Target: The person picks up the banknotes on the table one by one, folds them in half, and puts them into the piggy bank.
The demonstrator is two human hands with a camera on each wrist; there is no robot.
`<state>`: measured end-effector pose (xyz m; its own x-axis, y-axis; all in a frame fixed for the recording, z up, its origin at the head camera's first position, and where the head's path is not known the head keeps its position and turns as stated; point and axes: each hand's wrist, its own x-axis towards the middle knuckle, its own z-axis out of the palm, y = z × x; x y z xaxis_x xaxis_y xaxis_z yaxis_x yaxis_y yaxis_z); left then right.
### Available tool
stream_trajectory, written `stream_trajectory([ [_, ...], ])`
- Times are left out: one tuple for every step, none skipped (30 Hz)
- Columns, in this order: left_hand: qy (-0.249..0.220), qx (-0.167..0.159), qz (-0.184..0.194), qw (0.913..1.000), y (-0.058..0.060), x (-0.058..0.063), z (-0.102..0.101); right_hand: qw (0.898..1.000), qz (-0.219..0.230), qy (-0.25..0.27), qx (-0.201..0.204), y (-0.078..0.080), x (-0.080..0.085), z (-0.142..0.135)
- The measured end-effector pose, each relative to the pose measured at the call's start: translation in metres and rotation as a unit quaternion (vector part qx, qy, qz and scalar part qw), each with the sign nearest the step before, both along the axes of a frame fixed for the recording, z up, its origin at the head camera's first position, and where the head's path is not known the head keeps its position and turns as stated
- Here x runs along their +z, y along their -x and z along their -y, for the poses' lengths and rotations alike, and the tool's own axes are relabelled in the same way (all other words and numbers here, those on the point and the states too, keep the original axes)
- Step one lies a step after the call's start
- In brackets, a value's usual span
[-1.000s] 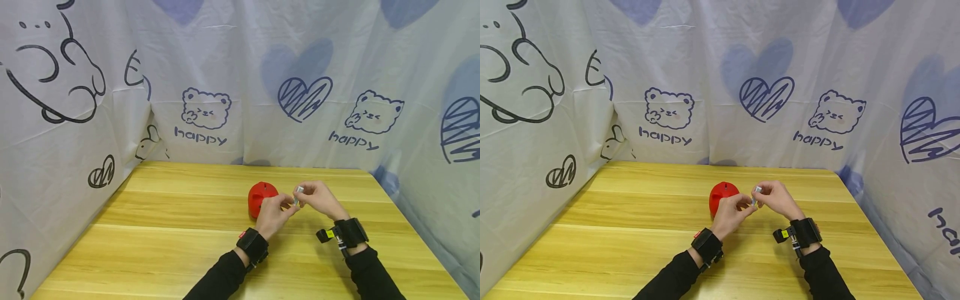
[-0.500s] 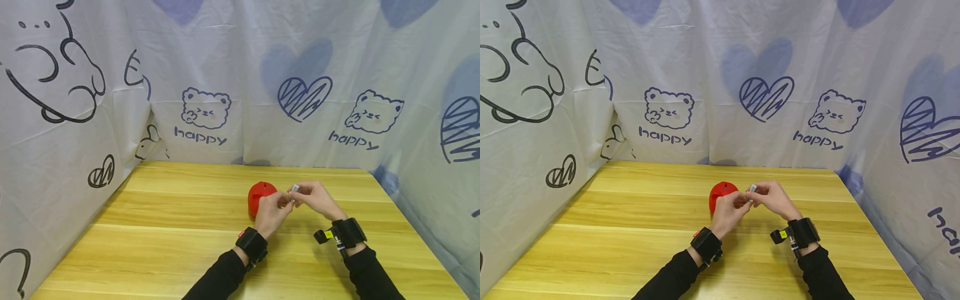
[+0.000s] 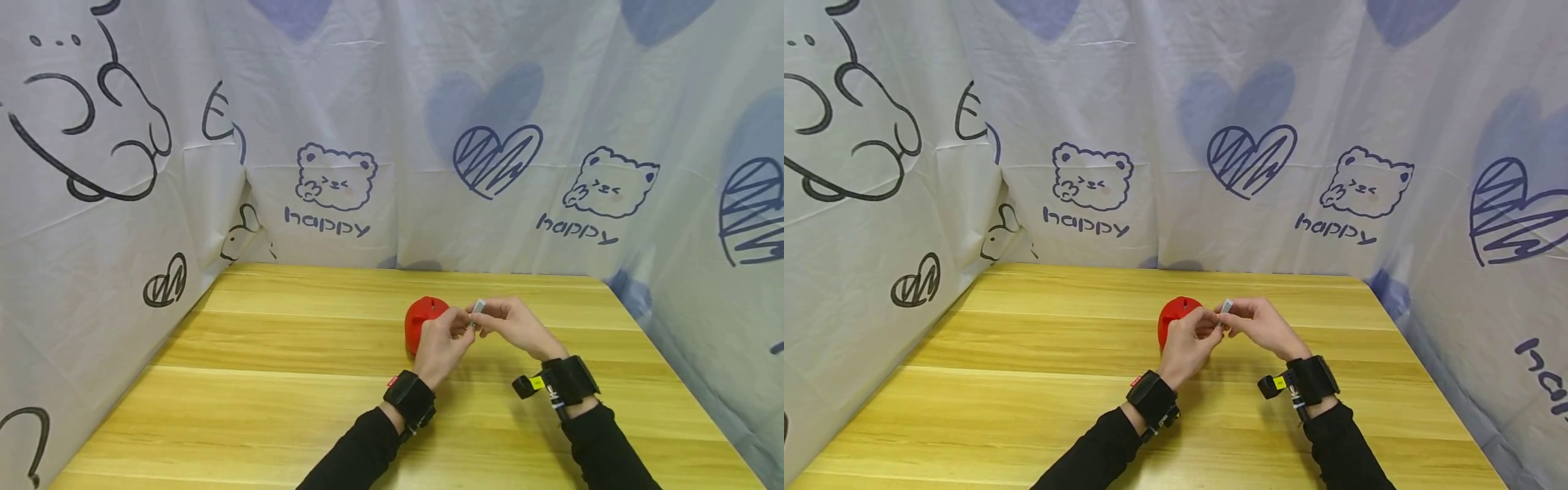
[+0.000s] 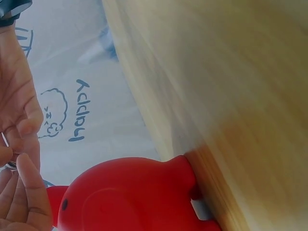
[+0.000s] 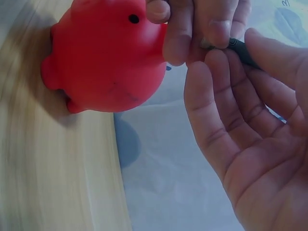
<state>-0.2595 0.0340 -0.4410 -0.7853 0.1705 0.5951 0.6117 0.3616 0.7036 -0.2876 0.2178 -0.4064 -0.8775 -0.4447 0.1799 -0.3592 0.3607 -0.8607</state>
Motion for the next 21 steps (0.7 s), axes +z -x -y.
stream_trajectory([
  [0.001,0.0,-0.002,1.0,0.0,-0.0001,0.0001,1.0,0.0,0.0,0.001,0.0001,-0.0001,0.0004],
  [0.003,0.0,-0.004,1.0,0.0,-0.0001,0.0001,1.0,-0.001,0.002,0.003,0.0002,-0.0002,0.0007],
  [0.006,0.001,-0.007,1.0,0.0001,-0.0001,0.0,1.0,-0.003,0.002,0.006,0.0004,-0.0005,0.0008],
  [0.008,0.0,-0.01,0.9999,0.0002,-0.0001,-0.0001,1.0,-0.004,0.003,0.007,0.0003,-0.0004,0.0012],
  [0.011,0.001,-0.013,0.9999,0.0002,-0.0001,-0.0002,1.0,-0.004,0.004,0.008,0.0002,-0.0002,0.0015],
  [0.014,0.001,-0.016,0.9998,0.0001,0.0,-0.0002,1.0,-0.005,0.005,0.008,0.0,0.0,0.002],
  [0.017,0.0,-0.019,0.9997,-0.0001,0.0002,-0.0003,1.0,-0.005,0.006,0.008,-0.0002,0.0003,0.0023],
  [0.021,0.001,-0.021,0.9996,-0.0002,0.0004,-0.0003,1.0,-0.006,0.008,0.008,-0.0002,0.0001,0.0025],
  [0.024,0.001,-0.022,0.9995,-0.0002,0.0006,-0.0002,1.0,-0.007,0.008,0.008,-0.0002,0.0,0.0027],
  [0.027,0.001,-0.021,0.9994,-0.0005,0.001,-0.0001,1.0,-0.006,0.007,0.006,-0.0004,0.0002,0.0032],
  [0.03,0.0,-0.019,0.9994,-0.0008,0.0016,0.0001,1.0,-0.007,0.005,0.005,-0.0003,0.0001,0.0034],
  [0.032,-0.001,-0.016,0.9994,-0.0008,0.0022,0.0004,1.0,-0.008,0.004,0.004,-0.0002,-0.0001,0.0035],
  [0.033,-0.003,-0.011,0.9994,-0.001,0.0029,0.0005,1.0,-0.009,0.002,0.003,-0.0002,-0.0002,0.0036],
  [0.035,-0.004,-0.008,0.9993,-0.0008,0.0034,0.0007,1.0,-0.01,0.0,0.002,0.0,-0.0005,0.0037],
  [0.036,-0.004,-0.007,0.9993,-0.0007,0.0038,0.0009,1.0,-0.011,-0.001,0.001,0.0002,-0.001,0.0038],
  [0.039,-0.003,-0.006,0.9992,-0.0005,0.0043,0.0013,1.0,-0.013,-0.003,0.001,0.0002,-0.0012,0.0039],
  [0.041,-0.002,-0.008,0.9991,-0.0003,0.0047,0.0017,1.0,-0.014,-0.003,0.001,0.0005,-0.0018,0.0039],
  [0.044,0.002,-0.012,0.999,0.0002,0.0049,0.0023,1.0,-0.014,-0.001,0.003,0.0009,-0.0024,0.0039],
  [0.047,0.006,-0.019,0.9987,0.0005,0.0052,0.0028,1.0,-0.015,0.001,0.004,0.0014,-0.0032,0.0039],
  [0.051,0.012,-0.027,0.9983,0.0009,0.0052,0.0034,1.0,-0.015,0.002,0.006,0.0021,-0.004,0.0038],
  [0.053,0.016,-0.033,0.9979,0.0011,0.0053,0.0039,1.0,-0.017,0.003,0.007,0.0025,-0.0047,0.0039],
])
